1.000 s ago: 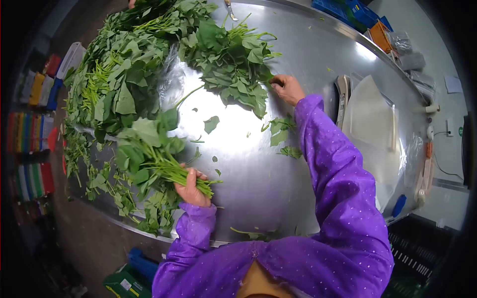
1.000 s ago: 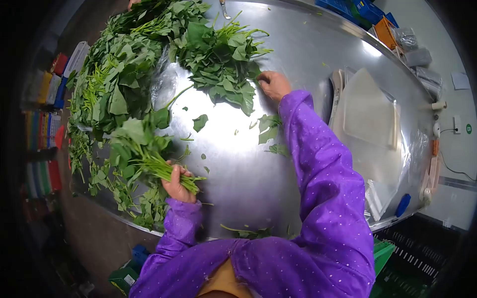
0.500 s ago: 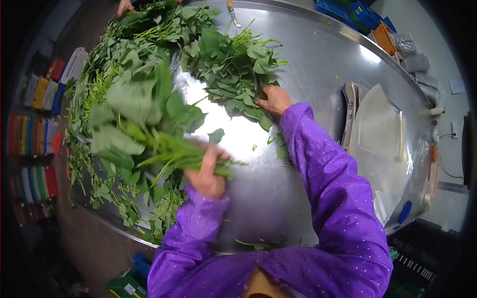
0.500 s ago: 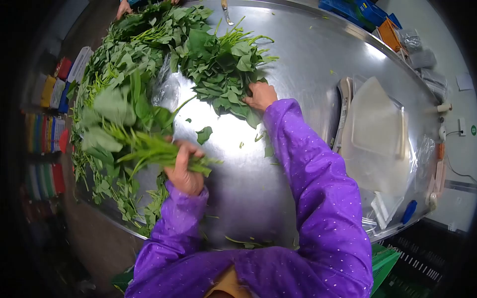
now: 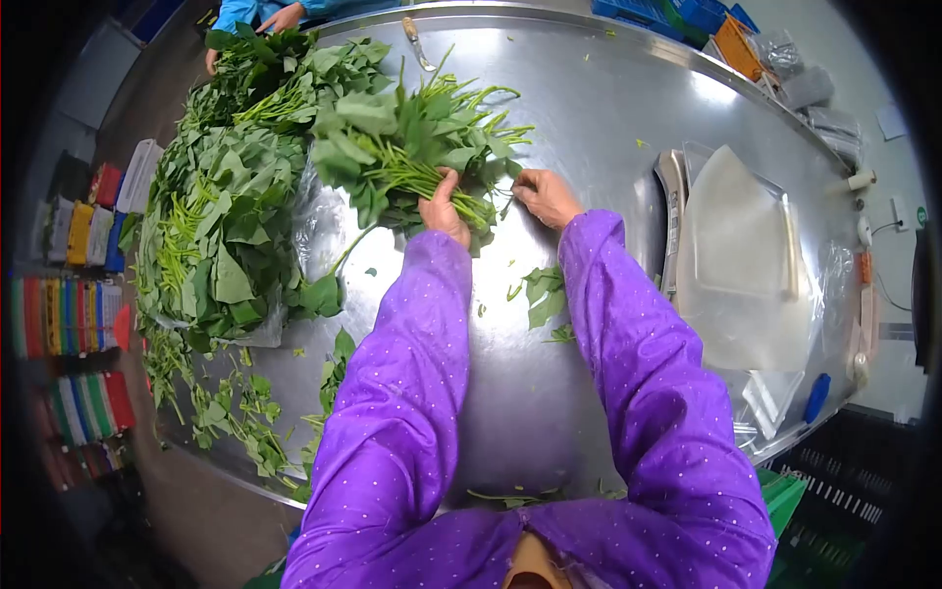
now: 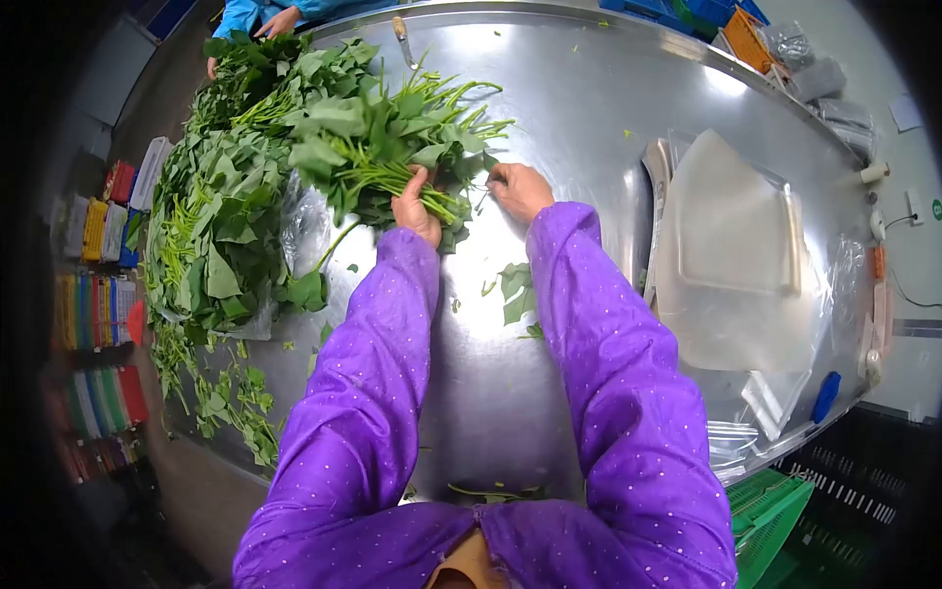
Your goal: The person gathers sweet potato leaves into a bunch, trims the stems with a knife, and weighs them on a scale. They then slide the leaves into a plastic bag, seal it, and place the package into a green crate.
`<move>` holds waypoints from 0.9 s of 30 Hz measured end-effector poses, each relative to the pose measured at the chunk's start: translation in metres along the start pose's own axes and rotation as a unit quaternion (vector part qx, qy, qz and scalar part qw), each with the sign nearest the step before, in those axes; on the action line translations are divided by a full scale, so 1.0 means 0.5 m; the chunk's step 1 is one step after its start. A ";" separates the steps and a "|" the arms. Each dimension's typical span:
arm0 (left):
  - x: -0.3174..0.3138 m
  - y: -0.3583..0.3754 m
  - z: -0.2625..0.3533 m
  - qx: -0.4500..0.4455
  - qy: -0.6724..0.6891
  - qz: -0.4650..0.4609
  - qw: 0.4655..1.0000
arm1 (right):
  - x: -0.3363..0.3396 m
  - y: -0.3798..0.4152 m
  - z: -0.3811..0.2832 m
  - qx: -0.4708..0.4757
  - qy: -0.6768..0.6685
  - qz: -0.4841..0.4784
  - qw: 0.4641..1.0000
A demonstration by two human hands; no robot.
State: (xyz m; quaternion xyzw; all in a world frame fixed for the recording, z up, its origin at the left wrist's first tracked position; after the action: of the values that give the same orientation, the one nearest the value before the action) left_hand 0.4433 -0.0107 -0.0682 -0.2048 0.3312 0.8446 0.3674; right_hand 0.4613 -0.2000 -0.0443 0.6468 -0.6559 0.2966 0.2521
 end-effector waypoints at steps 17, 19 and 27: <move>0.018 -0.005 -0.013 -0.011 -0.009 -0.014 1.000 | 0.141 0.262 0.000 -0.129 0.005 0.146 0.981; 0.021 -0.022 -0.026 -0.011 -0.015 -0.029 0.999 | 0.125 0.380 -0.022 -0.134 -0.116 0.104 0.979; 0.035 0.094 0.088 0.169 -0.041 -0.133 0.976 | 0.204 0.440 -0.075 -0.265 -0.313 0.067 0.910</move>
State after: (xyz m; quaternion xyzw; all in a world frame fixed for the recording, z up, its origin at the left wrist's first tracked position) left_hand 0.3917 0.0049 -0.0288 -0.1474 0.4234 0.7276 0.5193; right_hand 0.2360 -0.2472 0.0410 0.5700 -0.7976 -0.0892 0.1757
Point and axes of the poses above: each hand's wrist, its own y-axis away from the middle knuckle, its own x-axis out of the back of the hand, z = x × y, the point moved 9 cm from there along -y, towards the middle knuckle, and after that the axes turned 14 degrees about z, right-handed, at the moved point
